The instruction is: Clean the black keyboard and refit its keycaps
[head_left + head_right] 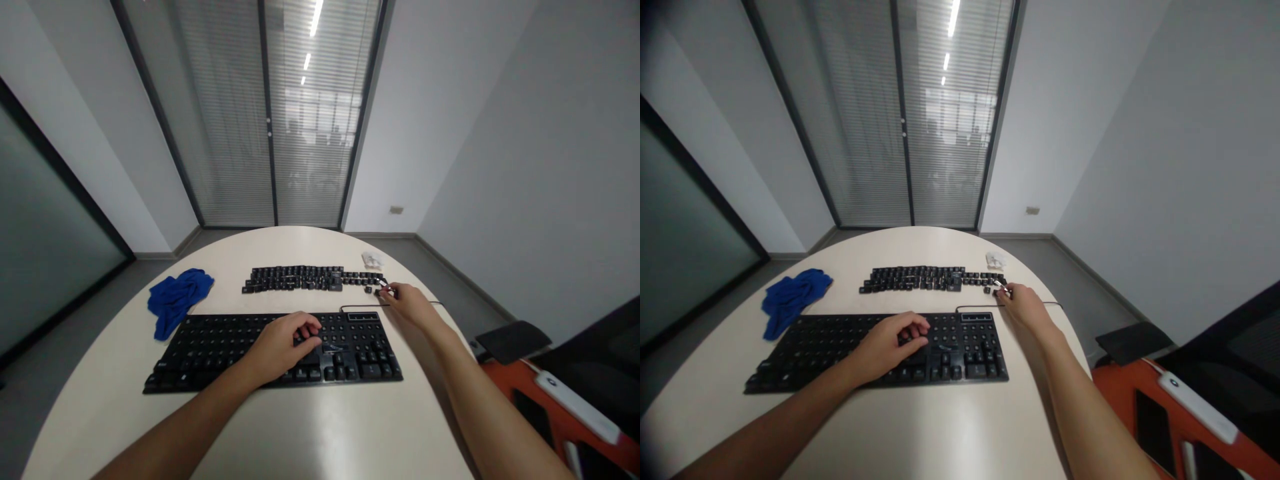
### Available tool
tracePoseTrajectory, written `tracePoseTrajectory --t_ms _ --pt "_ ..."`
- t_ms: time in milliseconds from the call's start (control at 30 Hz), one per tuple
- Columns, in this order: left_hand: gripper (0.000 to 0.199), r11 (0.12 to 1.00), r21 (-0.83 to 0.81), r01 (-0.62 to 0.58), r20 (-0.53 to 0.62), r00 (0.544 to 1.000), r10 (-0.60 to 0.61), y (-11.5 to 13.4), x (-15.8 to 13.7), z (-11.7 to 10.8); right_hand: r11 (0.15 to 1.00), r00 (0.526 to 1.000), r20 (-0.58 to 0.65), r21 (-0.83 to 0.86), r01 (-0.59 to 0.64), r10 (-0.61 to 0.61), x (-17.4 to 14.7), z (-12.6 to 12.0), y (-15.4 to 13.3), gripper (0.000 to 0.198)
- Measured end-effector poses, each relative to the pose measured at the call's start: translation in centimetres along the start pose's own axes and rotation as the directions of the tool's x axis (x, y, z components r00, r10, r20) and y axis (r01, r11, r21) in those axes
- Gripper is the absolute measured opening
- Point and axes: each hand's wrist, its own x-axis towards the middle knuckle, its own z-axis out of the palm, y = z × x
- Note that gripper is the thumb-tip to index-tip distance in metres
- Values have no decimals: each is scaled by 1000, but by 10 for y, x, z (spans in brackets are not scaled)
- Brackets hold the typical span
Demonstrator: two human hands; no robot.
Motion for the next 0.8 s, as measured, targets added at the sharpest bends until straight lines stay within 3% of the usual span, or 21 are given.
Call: tracePoseTrajectory --t_ms 800 --pt "14 999 33 3 10 1000 -3 1 0 0 999 1000 -5 -41 -30 30 2 5 -10 37"
